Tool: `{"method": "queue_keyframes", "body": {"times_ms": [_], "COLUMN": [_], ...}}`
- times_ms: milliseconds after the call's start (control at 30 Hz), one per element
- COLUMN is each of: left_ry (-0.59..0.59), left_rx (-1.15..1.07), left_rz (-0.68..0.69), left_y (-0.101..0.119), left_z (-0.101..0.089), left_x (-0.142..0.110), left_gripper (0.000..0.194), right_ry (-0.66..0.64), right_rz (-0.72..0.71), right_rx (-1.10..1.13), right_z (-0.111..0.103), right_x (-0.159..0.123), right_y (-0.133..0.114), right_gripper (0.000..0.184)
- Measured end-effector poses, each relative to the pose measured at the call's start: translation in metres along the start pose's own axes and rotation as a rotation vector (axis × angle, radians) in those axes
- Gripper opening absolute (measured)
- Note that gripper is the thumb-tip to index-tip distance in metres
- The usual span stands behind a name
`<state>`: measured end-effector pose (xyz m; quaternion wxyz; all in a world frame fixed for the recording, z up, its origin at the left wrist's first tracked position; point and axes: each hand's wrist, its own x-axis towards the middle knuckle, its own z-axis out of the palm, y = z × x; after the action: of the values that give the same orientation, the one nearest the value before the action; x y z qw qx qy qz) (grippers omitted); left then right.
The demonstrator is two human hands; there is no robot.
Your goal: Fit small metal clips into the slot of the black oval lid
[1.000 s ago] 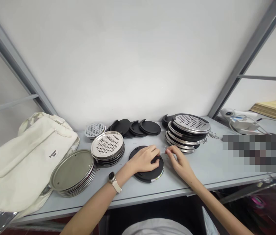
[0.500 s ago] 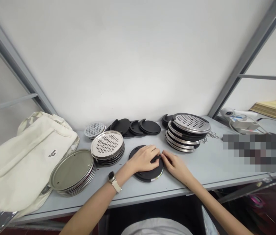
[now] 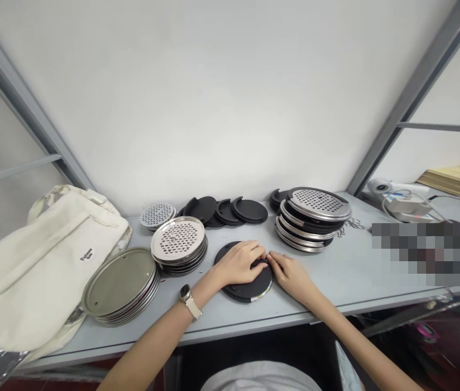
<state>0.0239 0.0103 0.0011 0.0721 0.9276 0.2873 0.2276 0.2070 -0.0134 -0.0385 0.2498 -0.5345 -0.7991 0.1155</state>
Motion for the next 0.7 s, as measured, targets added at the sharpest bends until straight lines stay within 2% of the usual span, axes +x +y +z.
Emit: {"method": "queue_keyframes", "body": {"times_ms": [267, 700], "left_ry": [-0.003, -0.006], "left_rx": [-0.034, -0.021], "left_rz": [-0.031, -0.026], "left_y": [-0.0007, 0.0008], "left_z": [0.0020, 0.0010], "left_x": [0.0000, 0.0013], "left_gripper": [0.007, 0.007], "right_ry": [-0.078, -0.062], "right_rz": [0.039, 0.074], "right_rx": [-0.005, -0.061], "right_z": [-0.0068, -0.0059], "right_x": [0.0030, 0.0025], "right_y": [-0.0042, -0.0053], "right_gripper": [0.031, 0.032]}}
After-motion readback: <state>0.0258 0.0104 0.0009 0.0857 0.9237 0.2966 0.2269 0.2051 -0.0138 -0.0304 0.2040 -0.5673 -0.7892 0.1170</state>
